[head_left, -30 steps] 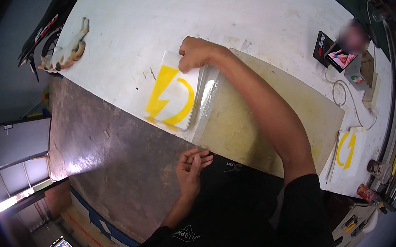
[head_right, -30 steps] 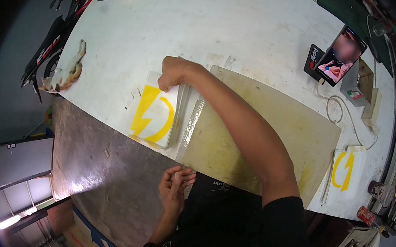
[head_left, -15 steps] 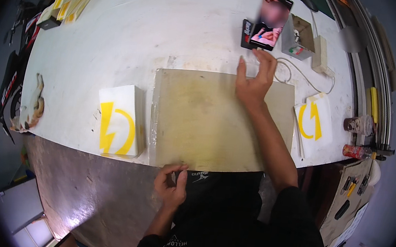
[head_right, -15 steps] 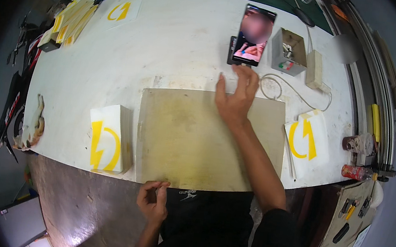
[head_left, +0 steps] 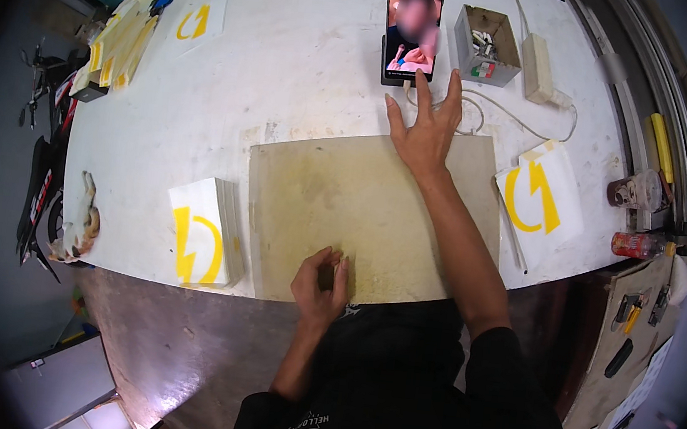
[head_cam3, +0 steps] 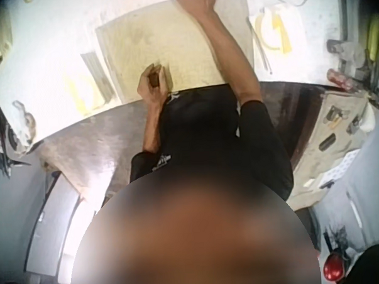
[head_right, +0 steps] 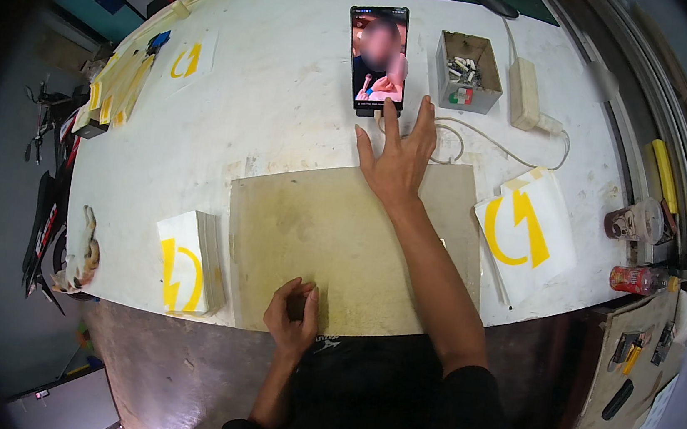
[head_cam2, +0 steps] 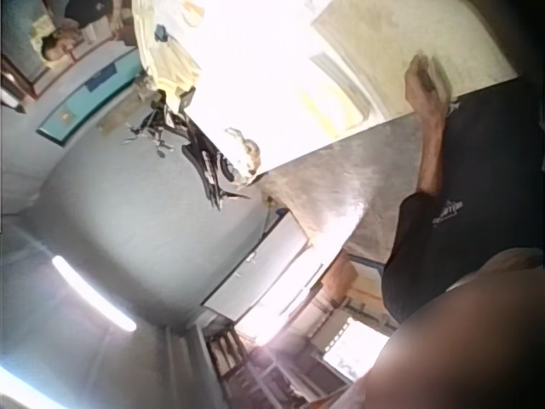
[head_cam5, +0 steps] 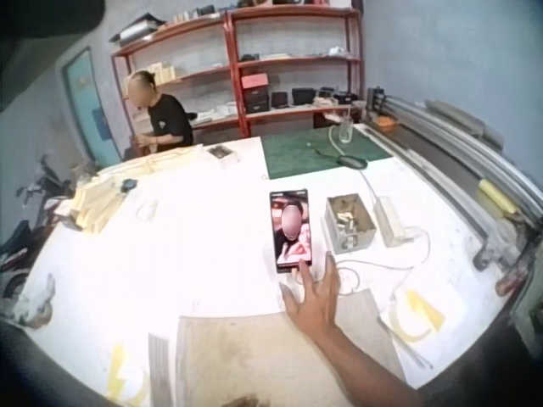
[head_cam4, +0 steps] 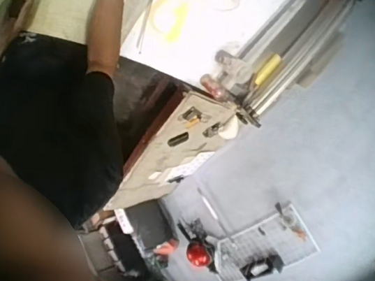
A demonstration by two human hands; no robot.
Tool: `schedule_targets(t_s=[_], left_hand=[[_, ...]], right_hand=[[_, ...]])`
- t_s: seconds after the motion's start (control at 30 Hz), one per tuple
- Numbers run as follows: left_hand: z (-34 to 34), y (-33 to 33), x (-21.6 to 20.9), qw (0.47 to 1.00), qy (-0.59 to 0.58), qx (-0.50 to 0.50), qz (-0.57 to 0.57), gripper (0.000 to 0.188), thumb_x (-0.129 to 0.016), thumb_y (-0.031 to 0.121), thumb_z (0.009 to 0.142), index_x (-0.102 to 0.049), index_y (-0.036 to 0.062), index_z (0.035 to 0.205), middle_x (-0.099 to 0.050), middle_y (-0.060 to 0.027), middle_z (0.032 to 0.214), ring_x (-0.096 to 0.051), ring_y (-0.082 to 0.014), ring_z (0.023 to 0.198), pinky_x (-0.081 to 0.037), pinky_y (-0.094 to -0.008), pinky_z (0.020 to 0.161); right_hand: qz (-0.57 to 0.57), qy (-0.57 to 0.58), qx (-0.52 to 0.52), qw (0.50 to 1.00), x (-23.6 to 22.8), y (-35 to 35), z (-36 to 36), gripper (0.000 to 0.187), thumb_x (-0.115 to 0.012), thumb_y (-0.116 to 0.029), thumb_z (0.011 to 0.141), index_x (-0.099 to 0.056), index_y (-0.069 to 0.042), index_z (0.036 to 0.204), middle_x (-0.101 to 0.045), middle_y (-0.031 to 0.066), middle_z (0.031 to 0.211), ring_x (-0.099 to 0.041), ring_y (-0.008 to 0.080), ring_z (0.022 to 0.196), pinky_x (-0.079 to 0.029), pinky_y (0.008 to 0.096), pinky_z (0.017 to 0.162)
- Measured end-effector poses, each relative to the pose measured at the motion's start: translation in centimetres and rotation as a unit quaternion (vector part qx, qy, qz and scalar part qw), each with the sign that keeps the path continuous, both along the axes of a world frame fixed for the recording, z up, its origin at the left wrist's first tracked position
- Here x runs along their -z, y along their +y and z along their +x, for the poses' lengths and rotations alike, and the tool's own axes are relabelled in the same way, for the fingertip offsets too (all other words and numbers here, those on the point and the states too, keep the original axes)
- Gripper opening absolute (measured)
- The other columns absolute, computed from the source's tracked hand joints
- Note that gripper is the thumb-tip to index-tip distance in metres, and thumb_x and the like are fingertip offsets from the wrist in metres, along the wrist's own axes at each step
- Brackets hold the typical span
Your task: The person repeatedly folds white paper sheets with yellow printed symbols on a workbench. They align edges, press folds, and stack the folded sheets. A smartphone on a stand displays a video in the background.
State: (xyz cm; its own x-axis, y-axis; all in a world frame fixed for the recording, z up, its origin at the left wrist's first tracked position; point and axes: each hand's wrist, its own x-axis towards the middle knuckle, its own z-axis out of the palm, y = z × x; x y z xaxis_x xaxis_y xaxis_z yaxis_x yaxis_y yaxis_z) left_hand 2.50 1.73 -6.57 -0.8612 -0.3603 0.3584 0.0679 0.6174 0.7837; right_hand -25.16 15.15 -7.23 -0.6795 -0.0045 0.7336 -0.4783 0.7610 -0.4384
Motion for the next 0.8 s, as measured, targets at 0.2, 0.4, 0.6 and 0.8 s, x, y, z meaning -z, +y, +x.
schedule_targets(t_s=[0.2, 0.4, 0.6, 0.8], left_hand=[[-0.1, 0.2, 0.0, 1.0, -0.008, -0.002, -0.009, 0.028, -0.075, 0.001, 0.088, -0.064, -0.0027, 0.113, -0.075, -0.0129, 0.092, -0.072, -0.0179, 0.079, -0.057, -0.029, 0.075], [-0.1, 0.2, 0.2, 1.0, -0.009, -0.012, -0.024, 0.027, -0.076, 0.002, 0.088, -0.065, -0.0029, 0.111, -0.074, -0.0132, 0.09, -0.072, -0.0188, 0.078, -0.057, -0.0295, 0.074], [-0.2, 0.5, 0.1, 0.999, -0.008, -0.025, -0.025, 0.026, -0.078, 0.004, 0.086, -0.066, -0.002, 0.107, -0.073, -0.014, 0.088, -0.072, -0.0219, 0.075, -0.057, -0.0313, 0.07], [-0.3, 0.4, 0.2, 0.999, -0.011, -0.03, -0.022, 0.024, -0.079, 0.006, 0.085, -0.068, -0.0014, 0.104, -0.072, -0.0138, 0.087, -0.072, -0.0228, 0.073, -0.057, -0.0318, 0.069]], right_hand=[[-0.041, 0.012, -0.003, 0.999, -0.1, 0.1, 0.1, 0.066, -0.078, -0.034, 0.086, -0.054, -0.005, 0.141, -0.03, 0.038, 0.151, -0.037, 0.0518, 0.135, -0.033, 0.0606, 0.106], [-0.027, 0.003, -0.011, 1.0, 0.0, 0.4, 0.5, 0.065, -0.078, -0.032, 0.084, -0.056, -0.003, 0.138, -0.033, 0.0364, 0.149, -0.042, 0.0487, 0.129, -0.033, 0.0586, 0.104], [-0.021, -0.006, -0.028, 0.999, -0.1, 0.1, 0.6, 0.064, -0.078, -0.031, 0.083, -0.055, -0.003, 0.137, -0.033, 0.0344, 0.148, -0.042, 0.046, 0.126, -0.032, 0.0578, 0.103], [-0.013, 0.001, -0.035, 0.999, -1.1, -0.3, 0.0, 0.065, -0.077, -0.032, 0.084, -0.055, -0.006, 0.139, -0.032, 0.0347, 0.15, -0.037, 0.0483, 0.134, -0.03, 0.0619, 0.106]])
